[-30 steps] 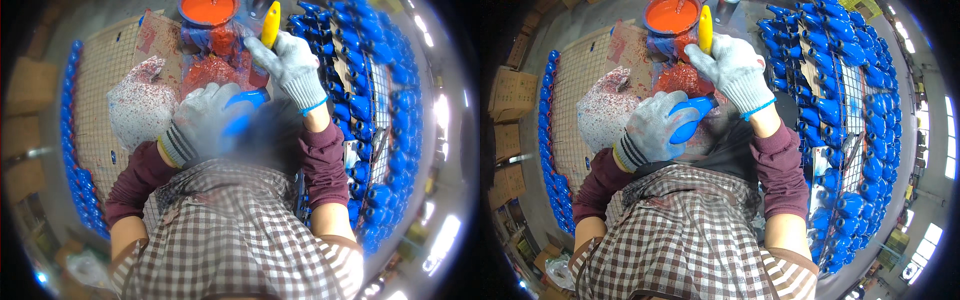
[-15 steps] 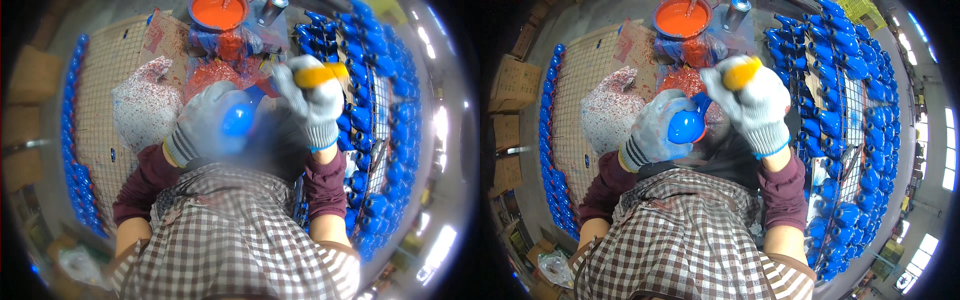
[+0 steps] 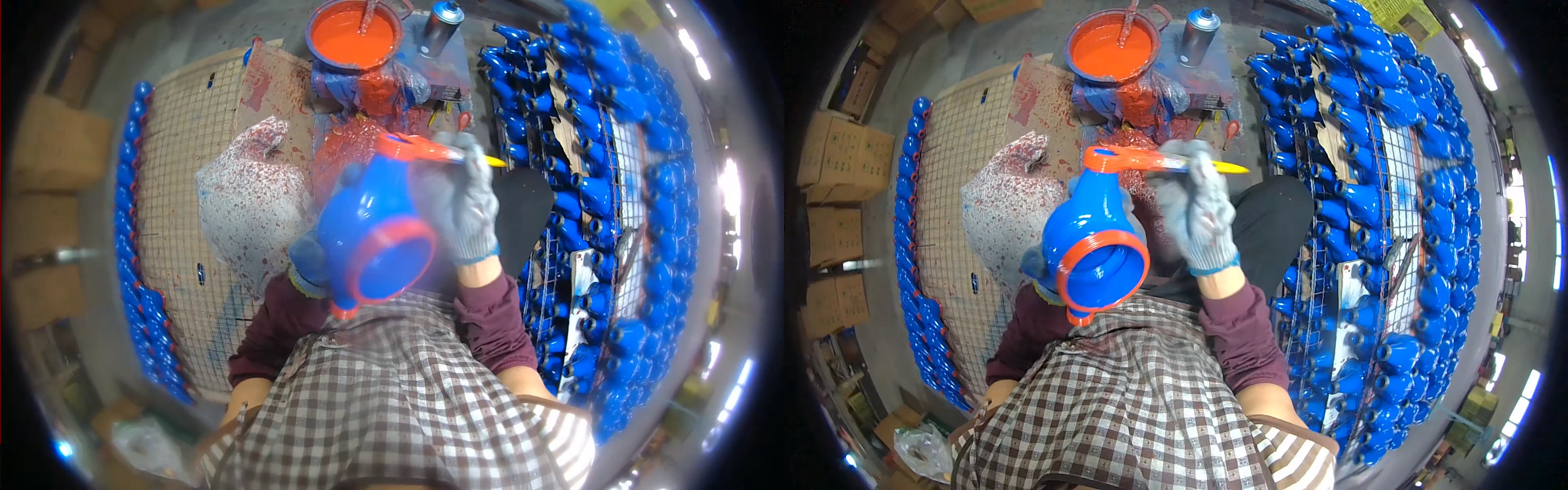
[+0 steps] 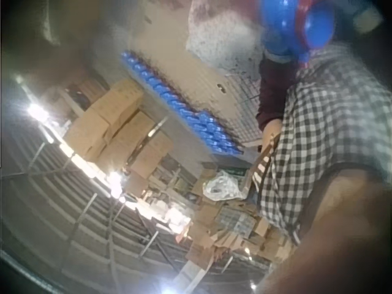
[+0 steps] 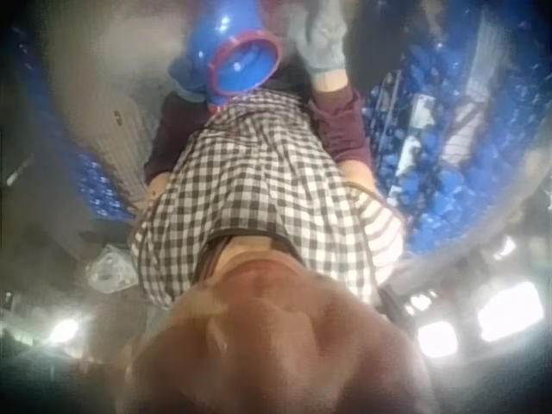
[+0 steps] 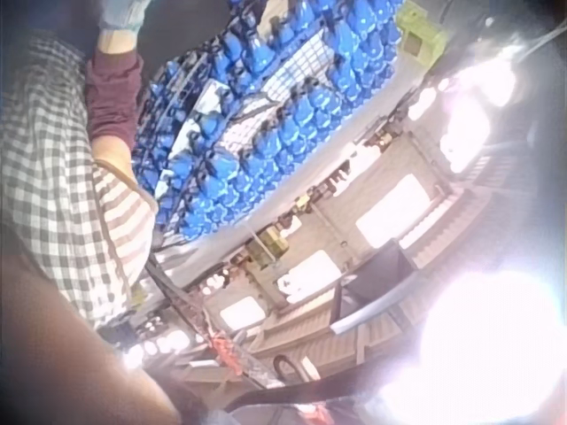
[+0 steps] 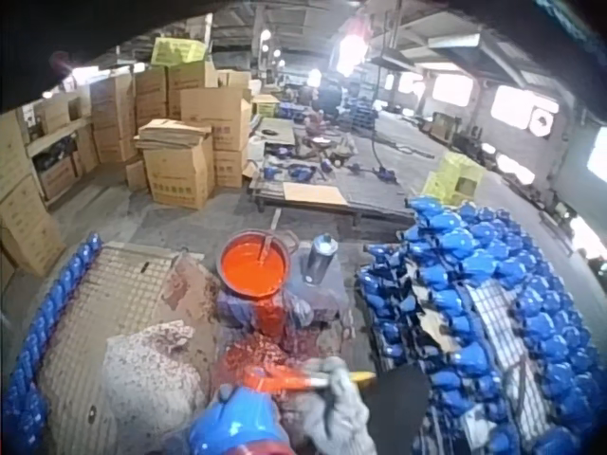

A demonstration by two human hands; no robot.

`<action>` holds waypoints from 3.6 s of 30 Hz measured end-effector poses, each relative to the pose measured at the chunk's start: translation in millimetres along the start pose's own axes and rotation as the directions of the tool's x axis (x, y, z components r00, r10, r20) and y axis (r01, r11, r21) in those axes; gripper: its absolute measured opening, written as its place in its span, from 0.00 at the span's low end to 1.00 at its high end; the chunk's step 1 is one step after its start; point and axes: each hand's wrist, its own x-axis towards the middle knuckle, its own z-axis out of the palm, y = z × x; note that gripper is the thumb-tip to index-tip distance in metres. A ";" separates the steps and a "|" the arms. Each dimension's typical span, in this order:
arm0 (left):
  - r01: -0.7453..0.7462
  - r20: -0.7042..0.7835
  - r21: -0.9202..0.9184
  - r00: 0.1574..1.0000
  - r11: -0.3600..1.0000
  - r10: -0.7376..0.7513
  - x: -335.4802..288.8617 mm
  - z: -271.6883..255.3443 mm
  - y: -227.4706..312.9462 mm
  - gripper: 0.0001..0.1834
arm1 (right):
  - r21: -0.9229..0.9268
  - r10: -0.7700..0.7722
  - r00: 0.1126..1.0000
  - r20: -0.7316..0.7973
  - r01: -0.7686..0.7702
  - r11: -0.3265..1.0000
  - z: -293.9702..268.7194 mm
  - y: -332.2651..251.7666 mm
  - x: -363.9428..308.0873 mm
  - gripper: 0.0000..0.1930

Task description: Painting blue industrial objects with a brush and orange paint.

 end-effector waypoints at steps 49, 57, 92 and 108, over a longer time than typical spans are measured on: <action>-0.061 -0.152 0.199 0.984 0.978 0.093 -0.2 45.8 18.5 0.37 | -0.665 -0.521 0.726 0.449 0.661 0.347 29.7 -55.0 -1.8 0.14; -0.224 -0.229 0.079 0.944 0.971 0.236 -1.5 -11.5 11.2 0.36 | -0.604 -0.431 0.902 0.024 0.356 0.713 -1.9 -12.7 3.6 0.09; 0.098 0.781 0.564 0.261 -0.820 0.568 -77.5 65.4 127.2 0.31 | -0.582 -0.367 0.927 0.080 0.342 0.738 100.5 -36.6 30.9 0.12; 0.906 -0.115 0.234 -0.334 0.352 0.935 -379.6 -221.4 386.7 0.42 | -0.032 0.247 0.828 -0.503 -0.303 0.952 21.6 13.1 53.3 0.20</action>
